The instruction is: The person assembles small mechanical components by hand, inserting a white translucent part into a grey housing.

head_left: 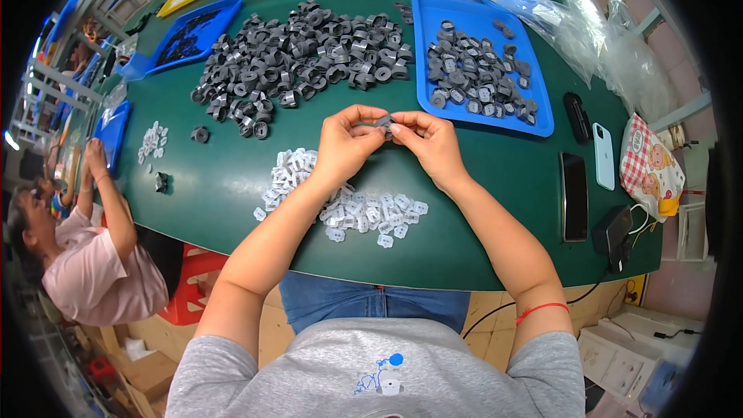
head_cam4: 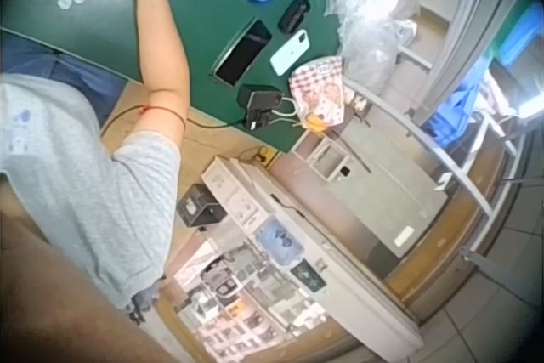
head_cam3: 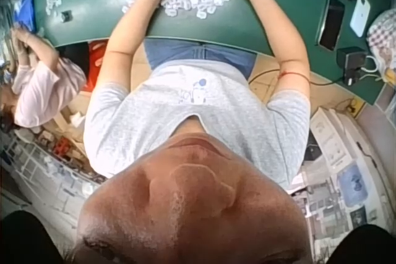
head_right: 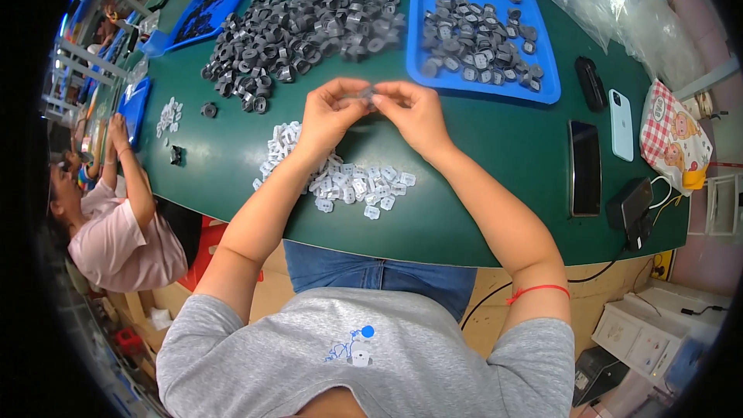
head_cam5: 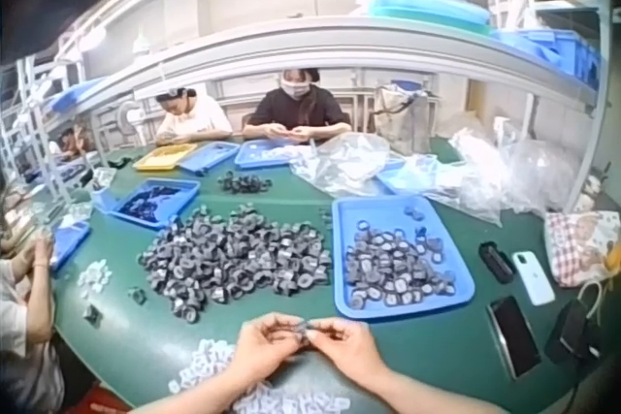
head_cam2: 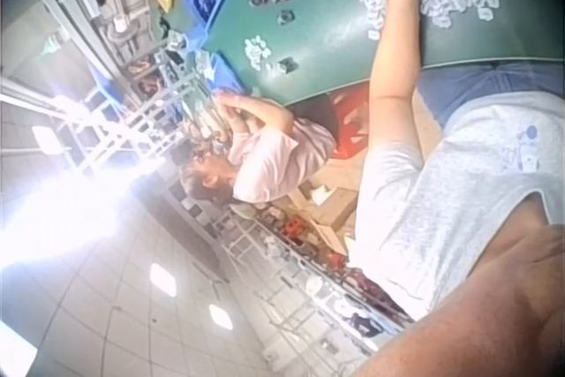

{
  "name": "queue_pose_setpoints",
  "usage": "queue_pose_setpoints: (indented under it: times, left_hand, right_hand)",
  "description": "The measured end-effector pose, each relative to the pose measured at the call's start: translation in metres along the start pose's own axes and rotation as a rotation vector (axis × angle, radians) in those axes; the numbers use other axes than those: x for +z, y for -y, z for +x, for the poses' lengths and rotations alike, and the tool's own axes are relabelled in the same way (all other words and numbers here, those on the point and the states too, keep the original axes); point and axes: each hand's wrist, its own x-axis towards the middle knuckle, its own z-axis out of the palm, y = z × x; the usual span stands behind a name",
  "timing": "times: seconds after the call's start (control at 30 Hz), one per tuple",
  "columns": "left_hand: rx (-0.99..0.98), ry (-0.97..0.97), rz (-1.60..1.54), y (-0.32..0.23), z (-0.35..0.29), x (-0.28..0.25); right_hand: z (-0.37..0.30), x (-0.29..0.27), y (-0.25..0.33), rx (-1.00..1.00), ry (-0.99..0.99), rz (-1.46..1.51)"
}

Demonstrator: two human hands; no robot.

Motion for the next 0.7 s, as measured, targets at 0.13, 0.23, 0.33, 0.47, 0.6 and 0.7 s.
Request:
queue_pose_setpoints:
  times: [0.13,0.23,0.33,0.47,0.6,0.7]
  left_hand:
    - [-0.064,0.026,0.01,-0.001,0.001,-0.002]
    - [-0.061,0.032,-0.049,0.0,0.001,-0.001]
    - [-0.087,0.065,-0.017,0.001,0.001,-0.002]
    - [-0.096,0.064,-0.031,-0.002,0.0,-0.001]
    - [-0.071,0.071,-0.032,0.0,0.001,-0.002]
    - [-0.079,0.085,-0.048,0.002,0.002,-0.002]
  right_hand:
    - [-0.003,0.004,0.003,-0.029,-0.002,0.004]
    - [-0.003,0.007,0.0,-0.055,-0.02,-0.002]
    - [-0.002,0.005,-0.003,-0.066,-0.021,-0.054]
    - [-0.005,0.007,0.003,-0.016,-0.012,0.059]
    - [-0.006,0.008,0.005,0.056,0.003,0.053]
    - [-0.005,0.008,0.001,0.066,-0.007,0.058]
